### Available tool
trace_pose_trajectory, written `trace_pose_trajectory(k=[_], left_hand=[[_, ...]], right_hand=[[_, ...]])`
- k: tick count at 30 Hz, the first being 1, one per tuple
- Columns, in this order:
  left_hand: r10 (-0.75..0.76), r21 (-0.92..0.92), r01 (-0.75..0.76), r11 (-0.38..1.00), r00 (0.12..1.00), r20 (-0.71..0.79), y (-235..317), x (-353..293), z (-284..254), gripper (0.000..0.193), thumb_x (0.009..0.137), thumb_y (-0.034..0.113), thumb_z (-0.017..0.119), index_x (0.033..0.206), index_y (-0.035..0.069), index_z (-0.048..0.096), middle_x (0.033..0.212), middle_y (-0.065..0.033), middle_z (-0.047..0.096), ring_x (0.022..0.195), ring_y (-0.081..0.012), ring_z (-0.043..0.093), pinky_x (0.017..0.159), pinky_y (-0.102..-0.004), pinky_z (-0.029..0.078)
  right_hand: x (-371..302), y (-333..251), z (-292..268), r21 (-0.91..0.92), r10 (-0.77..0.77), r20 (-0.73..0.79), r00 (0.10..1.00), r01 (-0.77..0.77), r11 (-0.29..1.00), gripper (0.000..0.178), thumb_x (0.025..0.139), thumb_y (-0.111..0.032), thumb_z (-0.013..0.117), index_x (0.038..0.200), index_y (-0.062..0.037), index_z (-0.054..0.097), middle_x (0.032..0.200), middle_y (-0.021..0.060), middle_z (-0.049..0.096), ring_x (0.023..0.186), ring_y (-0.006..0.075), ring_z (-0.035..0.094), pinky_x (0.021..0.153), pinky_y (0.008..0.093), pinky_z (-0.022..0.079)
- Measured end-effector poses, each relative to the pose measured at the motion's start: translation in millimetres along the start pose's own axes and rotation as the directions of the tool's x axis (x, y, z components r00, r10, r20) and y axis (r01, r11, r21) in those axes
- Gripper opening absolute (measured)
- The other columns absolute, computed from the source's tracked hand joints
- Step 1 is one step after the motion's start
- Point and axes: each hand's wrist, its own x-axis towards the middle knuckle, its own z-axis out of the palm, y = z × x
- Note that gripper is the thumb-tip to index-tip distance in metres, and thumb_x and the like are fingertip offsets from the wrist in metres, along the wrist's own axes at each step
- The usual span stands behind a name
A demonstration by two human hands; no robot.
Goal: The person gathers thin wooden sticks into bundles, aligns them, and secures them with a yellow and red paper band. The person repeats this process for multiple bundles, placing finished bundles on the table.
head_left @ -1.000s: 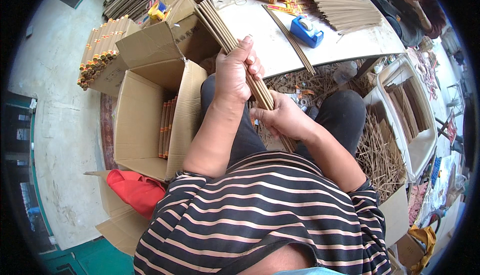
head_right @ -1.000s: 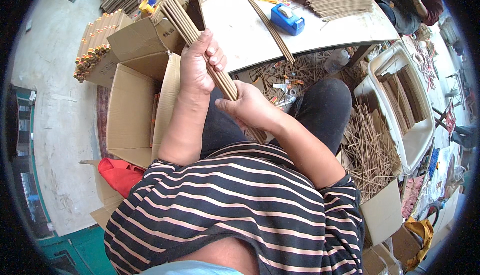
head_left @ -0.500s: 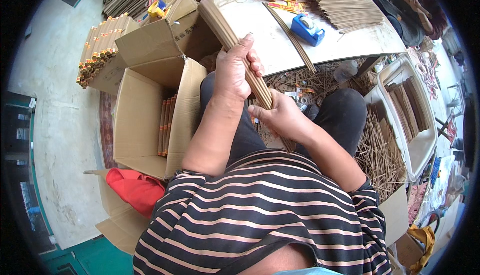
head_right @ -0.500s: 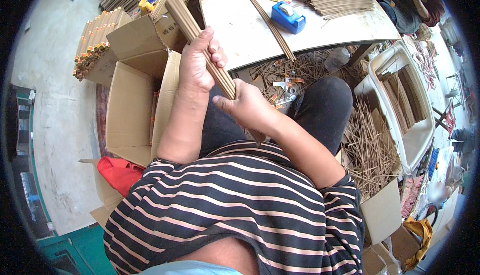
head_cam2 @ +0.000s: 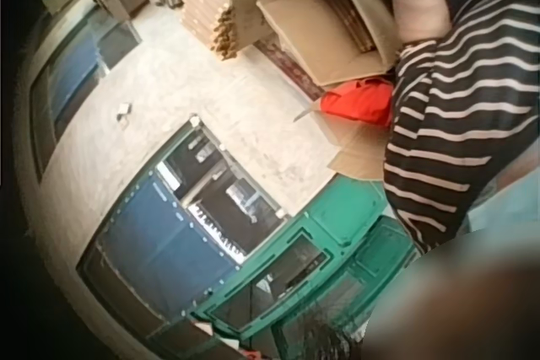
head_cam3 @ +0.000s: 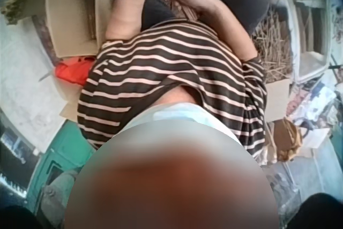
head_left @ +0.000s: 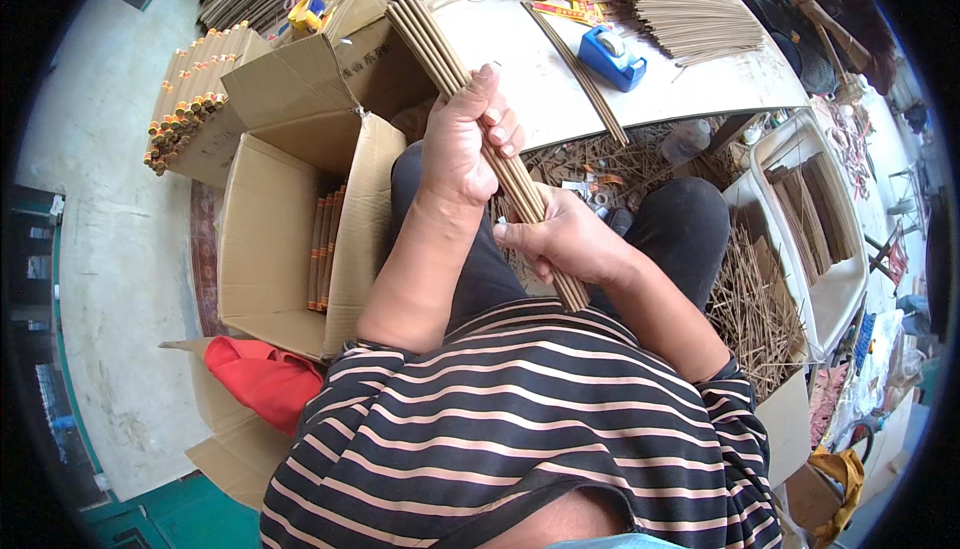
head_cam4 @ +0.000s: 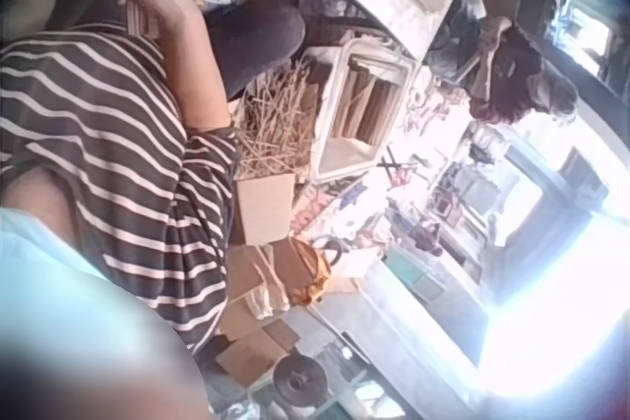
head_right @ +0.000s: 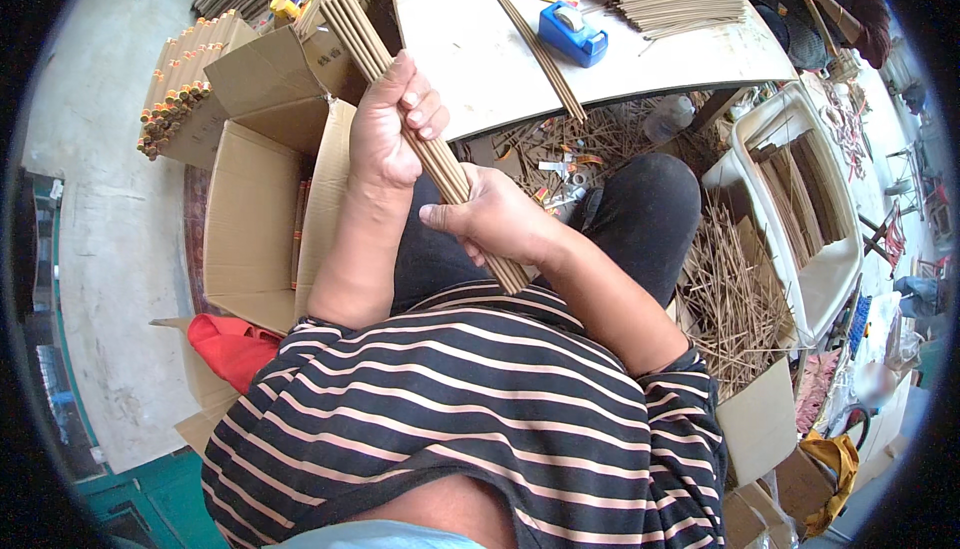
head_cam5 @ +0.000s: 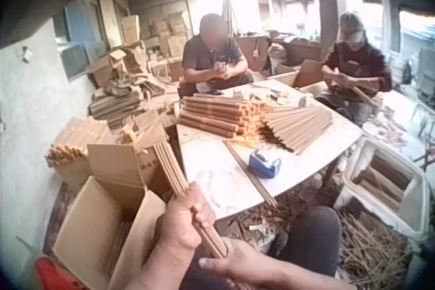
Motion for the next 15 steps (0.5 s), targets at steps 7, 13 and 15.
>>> trace_pose_trajectory(k=[7,13,15], left_hand=[[0.155,0.271,-0.078,0.959,0.949,-0.274,-8,6,8,0.023,0.086,0.019,0.061,0.068,0.013,0.046,0.054,0.0032,0.043,0.042,-0.0074,0.041,0.038,-0.0223,0.035],[0.011,0.013,-0.010,1.000,0.995,-0.096,-1,15,-11,0.023,0.087,0.019,0.060,0.069,0.013,0.047,0.053,0.0038,0.044,0.042,-0.0074,0.042,0.037,-0.0224,0.035],[-0.030,-0.088,0.026,0.996,0.999,-0.044,-1,21,-19,0.023,0.087,0.019,0.059,0.069,0.013,0.047,0.052,0.0039,0.044,0.041,-0.0075,0.043,0.037,-0.0225,0.035]], right_hand=[[17,14,1,-0.377,-0.158,-0.274,0.949,0.045,0.925,0.020,0.082,-0.017,0.063,0.083,-0.0005,0.051,0.058,0.0064,0.054,0.042,0.0144,0.052,0.038,0.0279,0.041],[16,4,-7,0.051,0.053,0.014,0.998,-0.054,0.997,0.020,0.084,-0.017,0.062,0.082,-0.0021,0.048,0.052,0.0035,0.050,0.037,0.0113,0.047,0.034,0.0245,0.037],[19,6,-12,0.283,0.062,0.134,0.989,-0.099,0.954,0.020,0.085,-0.017,0.061,0.081,-0.0031,0.048,0.050,0.0024,0.048,0.035,0.0100,0.045,0.033,0.0233,0.036]])
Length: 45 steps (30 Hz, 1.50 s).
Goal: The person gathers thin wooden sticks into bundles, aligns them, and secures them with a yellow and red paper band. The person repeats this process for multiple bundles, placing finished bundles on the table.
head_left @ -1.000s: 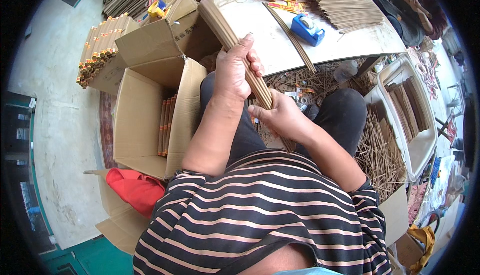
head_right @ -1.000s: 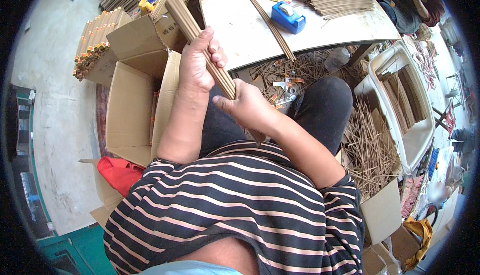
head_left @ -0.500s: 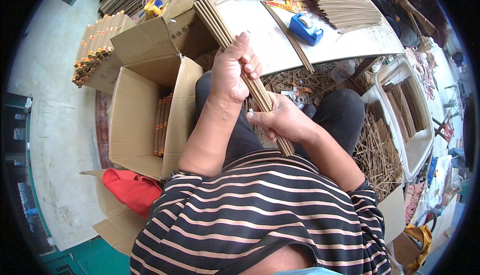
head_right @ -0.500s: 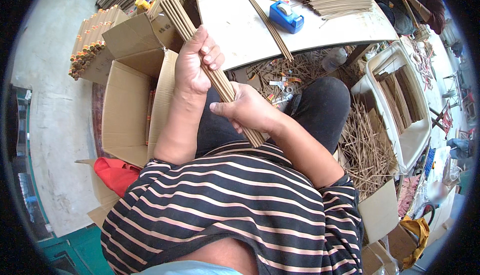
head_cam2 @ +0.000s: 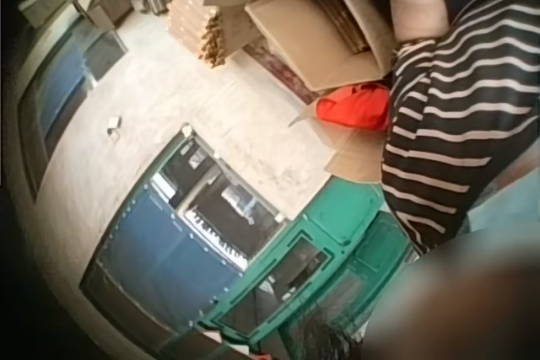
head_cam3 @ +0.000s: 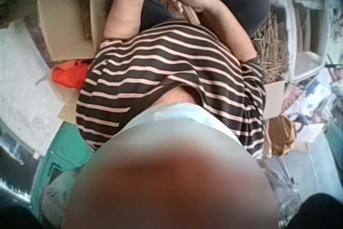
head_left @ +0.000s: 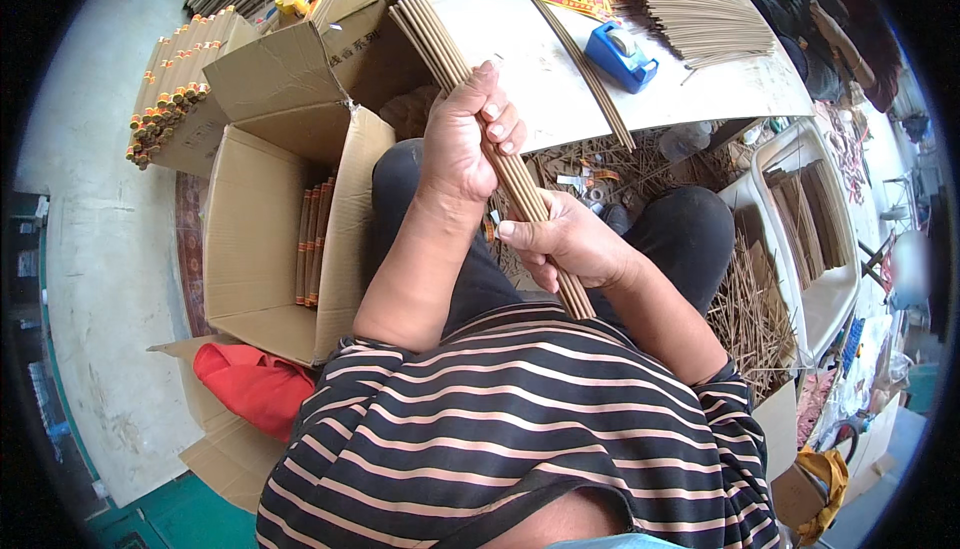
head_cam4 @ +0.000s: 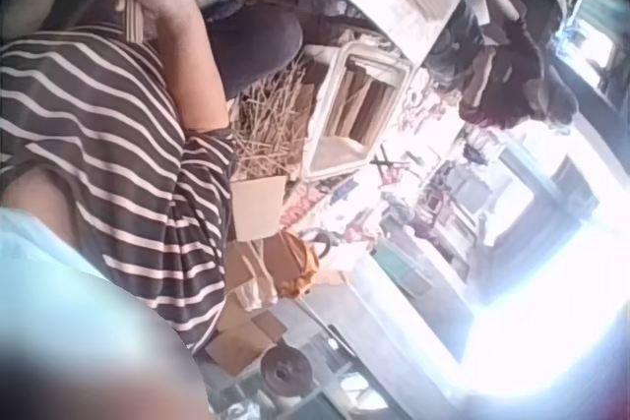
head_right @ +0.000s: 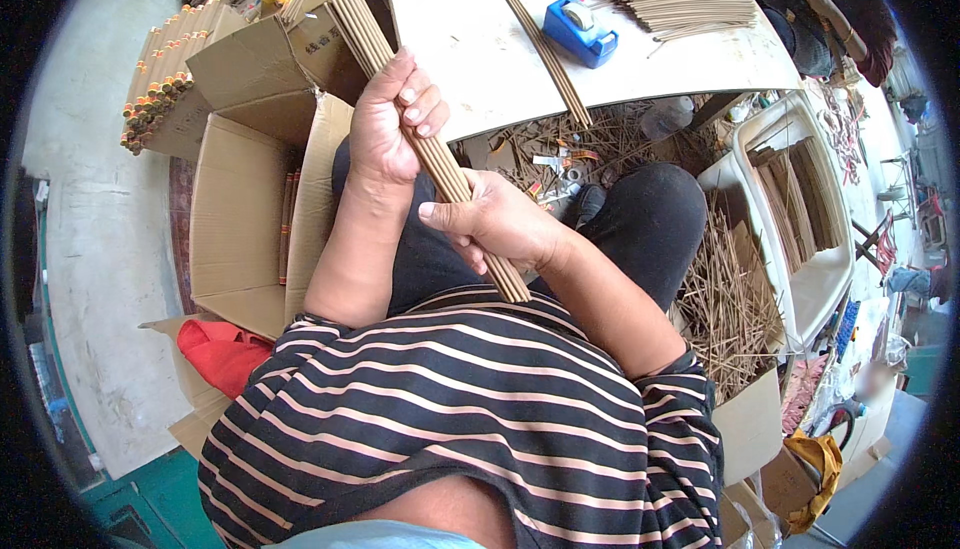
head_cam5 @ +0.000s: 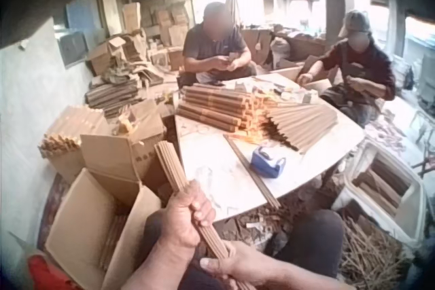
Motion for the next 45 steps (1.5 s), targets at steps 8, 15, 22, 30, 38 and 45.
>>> trace_pose_trajectory(k=[8,15,22,30,38,45], left_hand=[[0.067,0.200,-0.029,0.979,0.980,-0.187,-8,12,-8,0.014,0.085,0.013,0.061,0.081,0.013,0.047,0.056,0.0020,0.043,0.044,-0.0092,0.044,0.040,-0.0238,0.038],[-0.106,-0.021,0.105,0.994,0.994,-0.027,-6,44,-20,0.011,0.086,0.011,0.058,0.078,0.011,0.050,0.054,0.0037,0.043,0.043,-0.0071,0.042,0.039,-0.0218,0.036],[-0.011,0.091,0.032,0.995,0.975,-0.224,-10,57,-30,0.012,0.084,0.010,0.059,0.080,0.013,0.049,0.056,0.0034,0.043,0.043,-0.0076,0.043,0.038,-0.0224,0.037],[-0.015,0.042,0.024,0.999,0.978,-0.206,-3,59,-40,0.012,0.084,0.012,0.060,0.078,0.011,0.050,0.055,0.0025,0.044,0.043,-0.0078,0.043,0.039,-0.0227,0.037],[-0.049,-0.118,0.044,0.992,0.998,-0.042,3,56,-46,0.015,0.084,0.012,0.060,0.076,0.011,0.048,0.055,0.0022,0.043,0.043,-0.0085,0.044,0.040,-0.0235,0.037],[0.063,0.152,-0.012,0.988,0.940,-0.335,-4,54,-40,0.014,0.084,0.009,0.060,0.077,0.012,0.047,0.055,0.0015,0.043,0.044,-0.0085,0.044,0.040,-0.0235,0.037]], right_hand=[[21,2,-8,-0.580,-0.200,-0.303,0.932,-0.014,0.814,0.023,0.083,-0.019,0.062,0.084,0.0001,0.050,0.060,0.0063,0.053,0.044,0.0126,0.049,0.040,0.0255,0.039],[28,-12,-21,-0.139,0.038,-0.179,0.983,-0.064,0.988,0.019,0.085,-0.016,0.060,0.082,-0.0022,0.048,0.053,0.0021,0.050,0.034,0.0111,0.045,0.034,0.0249,0.036],[56,-7,-25,-0.562,-0.177,-0.448,0.876,-0.123,0.818,0.017,0.084,-0.013,0.062,0.081,-0.0037,0.048,0.053,0.0030,0.051,0.036,0.0108,0.046,0.035,0.0236,0.036],[60,-14,-25,-0.234,0.062,-0.295,0.953,-0.135,0.963,0.016,0.085,-0.013,0.061,0.081,-0.0043,0.047,0.050,0.0011,0.048,0.035,0.0096,0.044,0.034,0.0225,0.036],[57,-18,-22,-0.137,0.117,-0.213,0.970,-0.149,0.979,0.018,0.085,-0.015,0.061,0.082,-0.0035,0.047,0.047,0.0005,0.046,0.033,0.0095,0.042,0.033,0.0224,0.034],[74,3,-28,-0.838,-0.364,-0.427,0.828,-0.211,0.503,0.022,0.083,-0.019,0.061,0.088,-0.0012,0.049,0.059,0.0037,0.054,0.041,0.0108,0.046,0.038,0.0244,0.038]])
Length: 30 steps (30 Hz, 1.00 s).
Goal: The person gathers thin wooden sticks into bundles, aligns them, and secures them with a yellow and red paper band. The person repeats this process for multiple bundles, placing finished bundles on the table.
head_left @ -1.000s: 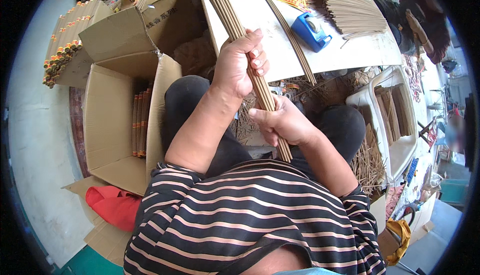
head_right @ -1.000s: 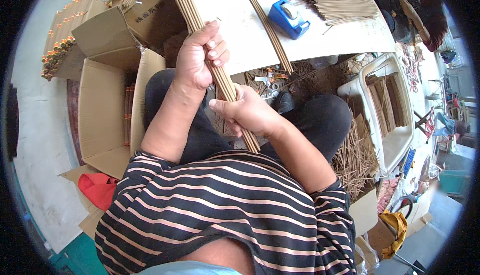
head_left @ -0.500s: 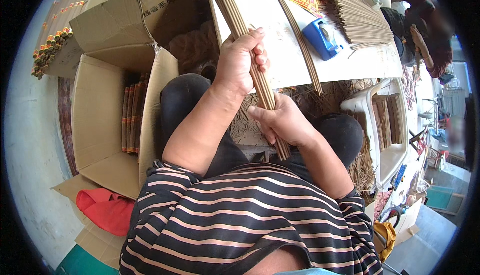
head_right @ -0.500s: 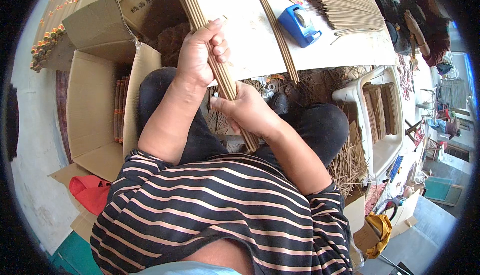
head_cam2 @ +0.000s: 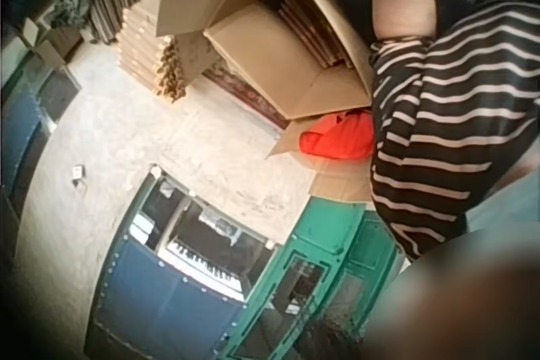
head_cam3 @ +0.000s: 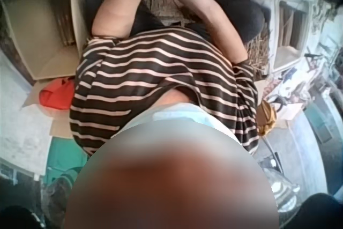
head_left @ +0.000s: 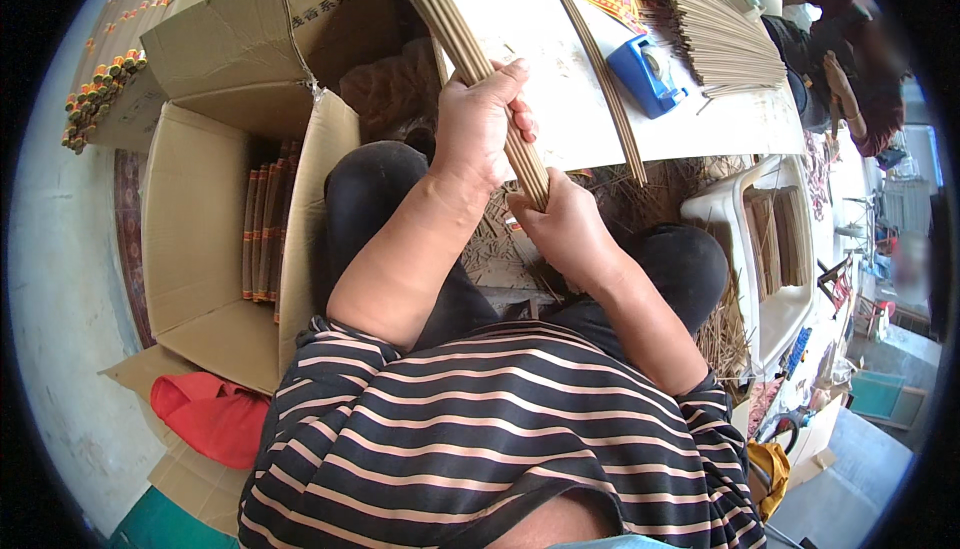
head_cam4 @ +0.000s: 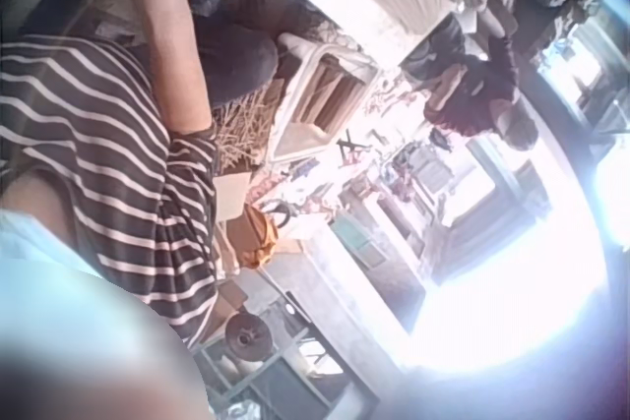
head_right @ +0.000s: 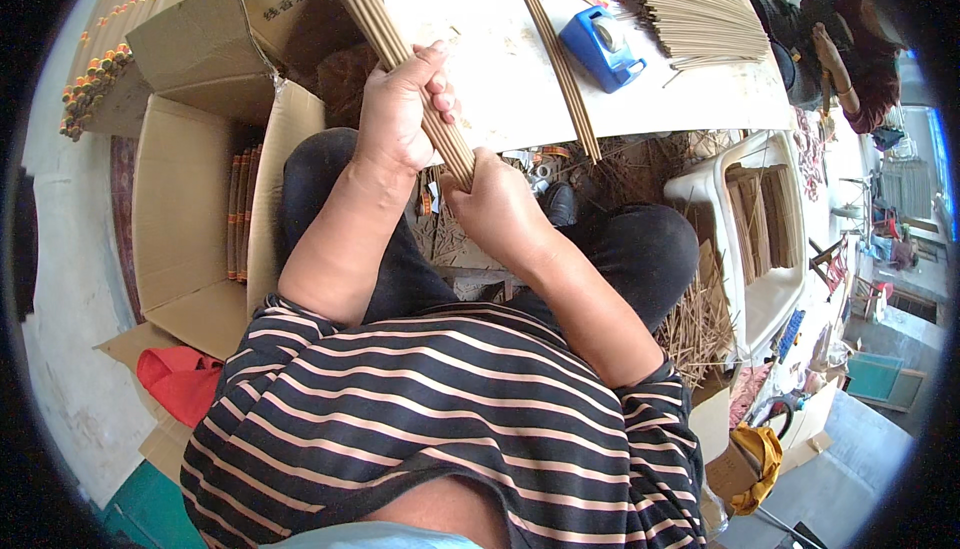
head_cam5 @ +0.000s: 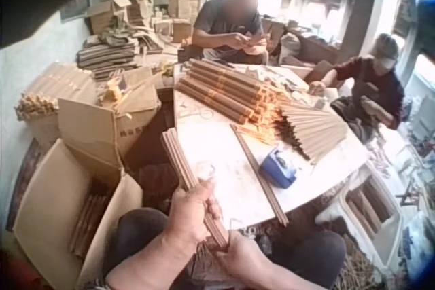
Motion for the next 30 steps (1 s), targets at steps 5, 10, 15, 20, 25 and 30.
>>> trace_pose_trajectory(k=[5,10,15,20,25,30], left_hand=[[-0.052,-0.168,0.096,0.981,0.967,0.251,7,0,-8,0.015,0.086,0.013,0.060,0.075,0.013,0.049,0.055,0.0040,0.042,0.045,-0.0066,0.042,0.040,-0.0208,0.036],[-0.072,-0.178,0.119,0.977,0.966,0.250,8,3,-9,0.015,0.085,0.013,0.060,0.076,0.013,0.048,0.056,0.0032,0.043,0.044,-0.0075,0.043,0.040,-0.0218,0.036],[-0.079,-0.117,0.097,0.988,0.985,0.153,5,1,-9,0.013,0.085,0.014,0.059,0.076,0.012,0.050,0.055,0.0033,0.044,0.044,-0.0071,0.043,0.040,-0.0215,0.036],[-0.071,-0.209,0.137,0.968,0.953,0.295,8,2,-12,0.014,0.084,0.011,0.060,0.076,0.013,0.048,0.056,0.0025,0.044,0.044,-0.0080,0.044,0.040,-0.0226,0.037],[-0.024,-0.027,0.025,0.999,0.999,0.047,4,1,-8,0.013,0.084,0.009,0.059,0.077,0.011,0.048,0.055,0.0025,0.044,0.044,-0.0084,0.044,0.039,-0.0226,0.037],[-0.072,-0.233,0.148,0.961,0.950,0.304,11,0,-11,0.014,0.084,0.010,0.059,0.077,0.012,0.048,0.055,0.0034,0.043,0.043,-0.0077,0.042,0.038,-0.0227,0.036]], right_hand=[[-8,-15,-20,0.514,0.077,0.427,0.901,-0.312,0.799,0.020,0.085,-0.017,0.061,0.080,-0.0029,0.048,0.053,0.0032,0.051,0.035,0.0105,0.044,0.036,0.0235,0.036],[-8,-19,-22,0.557,0.033,0.509,0.860,-0.358,0.750,0.019,0.085,-0.016,0.060,0.079,-0.0043,0.046,0.050,0.0015,0.048,0.033,0.0101,0.043,0.034,0.0231,0.035],[-5,-17,-7,0.279,0.101,0.236,0.967,-0.167,0.946,0.018,0.086,-0.016,0.059,0.082,-0.0033,0.047,0.050,0.0013,0.048,0.035,0.0100,0.044,0.035,0.0230,0.036],[-9,-19,-21,0.535,0.069,0.474,0.878,-0.349,0.769,0.018,0.085,-0.016,0.060,0.082,-0.0037,0.047,0.051,0.0009,0.048,0.035,0.0089,0.043,0.034,0.0227,0.035],[-4,-15,1,0.127,0.130,0.108,0.986,-0.143,0.981,0.021,0.086,-0.019,0.061,0.083,-0.0032,0.048,0.055,0.0014,0.048,0.038,0.0085,0.045,0.035,0.0231,0.037],[-11,-14,-13,0.675,0.013,0.541,0.841,-0.443,0.590,0.017,0.086,-0.016,0.060,0.083,-0.0020,0.050,0.052,0.0010,0.049,0.035,0.0108,0.045,0.033,0.0237,0.037]])
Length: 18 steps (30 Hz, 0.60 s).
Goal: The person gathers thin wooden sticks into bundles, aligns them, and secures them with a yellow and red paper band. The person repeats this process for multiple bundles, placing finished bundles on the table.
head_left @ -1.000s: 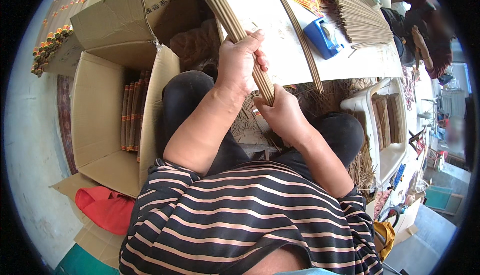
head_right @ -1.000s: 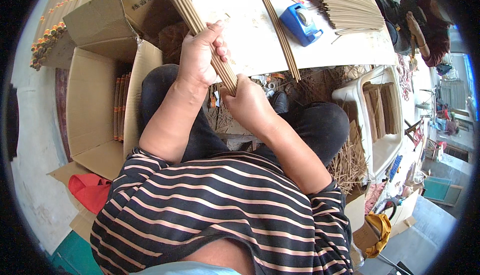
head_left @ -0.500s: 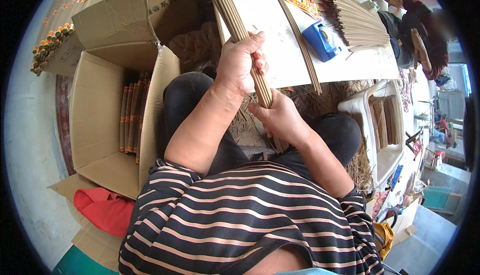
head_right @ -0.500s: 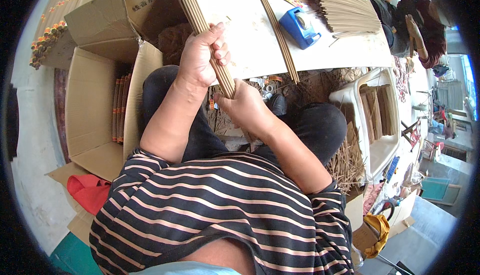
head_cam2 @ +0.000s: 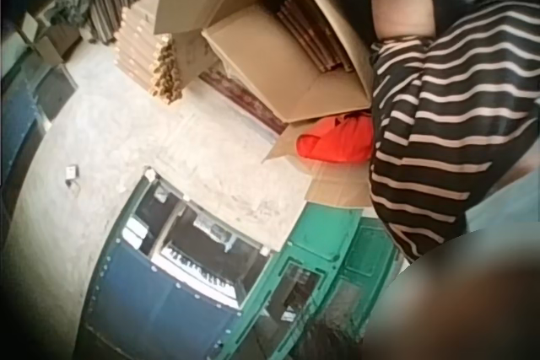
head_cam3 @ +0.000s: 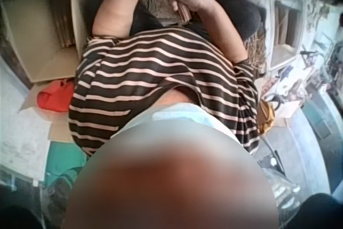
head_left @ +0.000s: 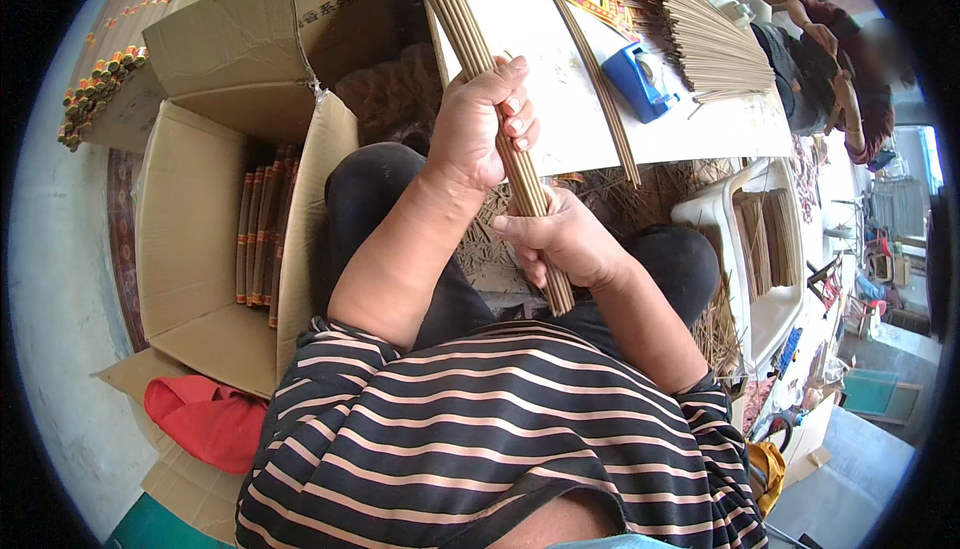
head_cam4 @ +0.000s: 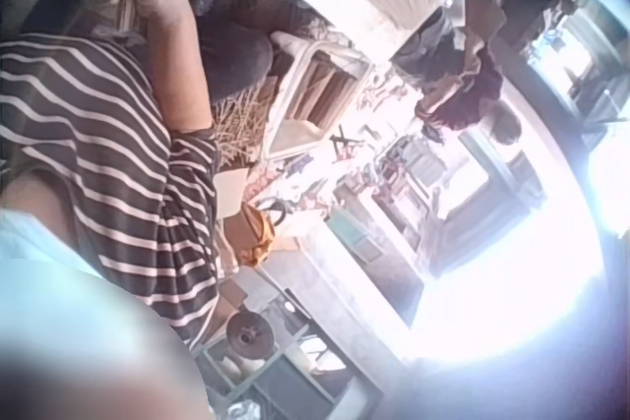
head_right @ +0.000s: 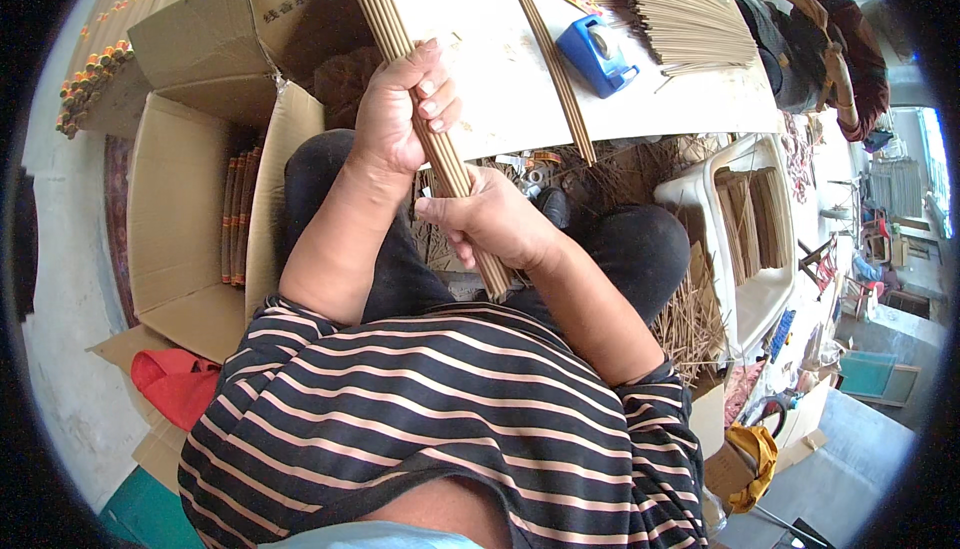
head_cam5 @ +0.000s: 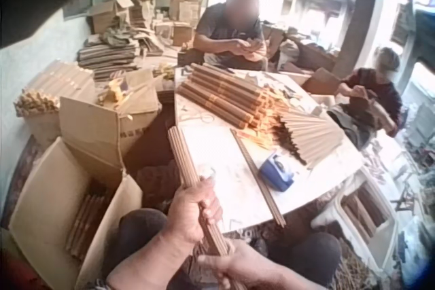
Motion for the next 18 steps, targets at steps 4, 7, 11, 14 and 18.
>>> trace_pose_trajectory(k=[4,7,11,14,18], left_hand=[[-0.001,-0.017,0.002,1.000,0.999,0.048,1,0,-2,0.014,0.085,0.012,0.059,0.078,0.013,0.048,0.054,0.0038,0.042,0.042,-0.0071,0.043,0.039,-0.0228,0.037],[0.050,0.052,-0.050,0.997,0.999,-0.002,-1,0,-2,0.014,0.085,0.013,0.059,0.078,0.013,0.048,0.055,0.0032,0.043,0.042,-0.0076,0.043,0.039,-0.0231,0.038],[0.079,0.087,-0.075,0.993,0.996,-0.045,-2,0,1,0.015,0.084,0.013,0.061,0.076,0.013,0.048,0.056,0.0024,0.045,0.043,-0.0087,0.045,0.041,-0.0237,0.039],[0.067,0.104,-0.058,0.993,0.994,-0.089,-8,0,-2,0.017,0.084,0.013,0.063,0.075,0.013,0.048,0.056,0.0022,0.046,0.044,-0.0092,0.046,0.042,-0.0239,0.040],[0.023,0.134,-0.006,0.991,0.992,-0.124,-16,-5,1,0.017,0.085,0.019,0.062,0.074,0.014,0.050,0.056,0.0040,0.044,0.045,-0.0072,0.043,0.041,-0.0218,0.038]], right_hand=[[-2,-5,2,-0.118,-0.008,-0.016,1.000,0.006,0.993,0.015,0.086,-0.014,0.058,0.083,-0.0023,0.051,0.051,0.0009,0.049,0.034,0.0099,0.043,0.032,0.0245,0.036],[-1,-12,12,-0.308,-0.044,-0.166,0.985,-0.010,0.951,0.018,0.086,-0.014,0.060,0.078,-0.0031,0.047,0.047,-0.0003,0.046,0.034,0.0090,0.043,0.032,0.0220,0.033],[0,-13,16,-0.437,-0.075,-0.303,0.950,-0.068,0.897,0.019,0.086,-0.017,0.060,0.082,-0.0019,0.048,0.051,-0.0003,0.048,0.036,0.0079,0.044,0.033,0.0222,0.035],[3,-9,14,-0.515,-0.127,-0.348,0.929,-0.076,0.854,0.020,0.085,-0.018,0.060,0.086,-0.0009,0.049,0.054,-0.0004,0.049,0.037,0.0075,0.044,0.034,0.0225,0.036],[13,-1,4,-0.696,-0.264,-0.374,0.889,-0.080,0.714,0.020,0.085,-0.018,0.059,0.088,-0.0001,0.050,0.054,-0.0003,0.048,0.039,0.0076,0.045,0.035,0.0226,0.037]])
